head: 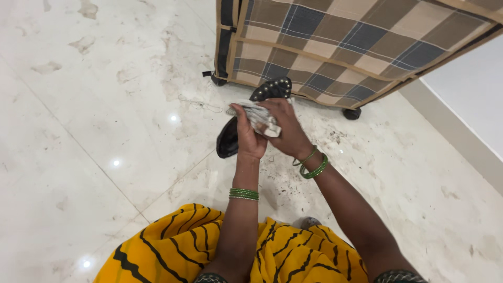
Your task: The person sits on the floor and wipes a black studded shoe with a white cloth. They hold the shoe in one hand and rub the cloth over the upper and sides repeatedly.
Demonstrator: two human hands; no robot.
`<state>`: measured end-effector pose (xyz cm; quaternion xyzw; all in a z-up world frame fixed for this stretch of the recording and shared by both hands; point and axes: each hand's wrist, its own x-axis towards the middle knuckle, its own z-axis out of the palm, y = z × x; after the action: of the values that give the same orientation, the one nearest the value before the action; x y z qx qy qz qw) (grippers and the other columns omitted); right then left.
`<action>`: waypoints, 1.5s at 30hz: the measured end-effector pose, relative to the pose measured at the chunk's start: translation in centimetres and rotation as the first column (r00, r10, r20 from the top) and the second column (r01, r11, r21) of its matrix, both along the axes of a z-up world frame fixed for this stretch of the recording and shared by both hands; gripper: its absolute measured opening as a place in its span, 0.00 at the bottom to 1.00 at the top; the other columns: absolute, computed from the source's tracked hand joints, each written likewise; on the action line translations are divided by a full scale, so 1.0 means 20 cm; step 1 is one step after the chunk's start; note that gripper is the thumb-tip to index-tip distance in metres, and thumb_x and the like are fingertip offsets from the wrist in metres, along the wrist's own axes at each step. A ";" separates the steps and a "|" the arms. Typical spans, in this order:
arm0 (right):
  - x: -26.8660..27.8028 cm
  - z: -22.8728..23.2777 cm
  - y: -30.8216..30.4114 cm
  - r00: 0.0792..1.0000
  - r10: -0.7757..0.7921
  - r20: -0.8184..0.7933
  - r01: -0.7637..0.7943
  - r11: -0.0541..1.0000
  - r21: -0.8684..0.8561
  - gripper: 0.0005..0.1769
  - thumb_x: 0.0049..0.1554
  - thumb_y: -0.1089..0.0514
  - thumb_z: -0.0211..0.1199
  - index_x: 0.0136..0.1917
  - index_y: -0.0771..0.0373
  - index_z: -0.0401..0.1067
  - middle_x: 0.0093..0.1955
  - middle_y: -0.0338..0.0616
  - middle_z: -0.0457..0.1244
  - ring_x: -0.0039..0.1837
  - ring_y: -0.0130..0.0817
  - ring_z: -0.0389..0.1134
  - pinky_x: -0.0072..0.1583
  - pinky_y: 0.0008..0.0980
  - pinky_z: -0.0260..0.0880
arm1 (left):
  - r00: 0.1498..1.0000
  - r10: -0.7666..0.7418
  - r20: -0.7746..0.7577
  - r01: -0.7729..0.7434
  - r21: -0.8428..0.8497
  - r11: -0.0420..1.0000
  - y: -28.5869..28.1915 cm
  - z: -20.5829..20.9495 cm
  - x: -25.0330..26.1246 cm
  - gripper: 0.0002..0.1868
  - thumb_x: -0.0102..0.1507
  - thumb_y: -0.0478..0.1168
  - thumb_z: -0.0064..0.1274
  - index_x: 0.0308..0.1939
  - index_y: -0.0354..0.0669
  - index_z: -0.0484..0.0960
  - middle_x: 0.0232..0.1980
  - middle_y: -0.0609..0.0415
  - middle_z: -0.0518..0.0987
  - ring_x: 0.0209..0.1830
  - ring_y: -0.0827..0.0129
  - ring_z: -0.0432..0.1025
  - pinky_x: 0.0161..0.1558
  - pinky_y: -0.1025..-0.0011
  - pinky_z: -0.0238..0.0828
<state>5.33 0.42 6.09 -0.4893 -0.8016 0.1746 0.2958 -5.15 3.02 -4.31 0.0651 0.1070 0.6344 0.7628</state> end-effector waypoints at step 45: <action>0.09 -0.33 0.20 0.703 -0.452 -0.549 0.537 0.844 -0.006 0.27 0.64 0.48 0.59 0.72 0.61 0.62 0.79 0.63 0.50 0.79 0.56 0.53 0.74 0.52 0.61 | 0.892 -0.212 -0.400 0.346 0.301 0.888 -0.04 -0.31 0.16 0.53 0.68 0.73 0.25 0.81 0.32 0.46 0.80 0.38 0.56 0.77 0.57 0.56 0.80 0.59 0.45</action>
<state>7.14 4.46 -0.48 -0.5944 -0.5376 0.1542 0.5779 -1.89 2.28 -10.49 0.3343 0.1131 0.5022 0.7895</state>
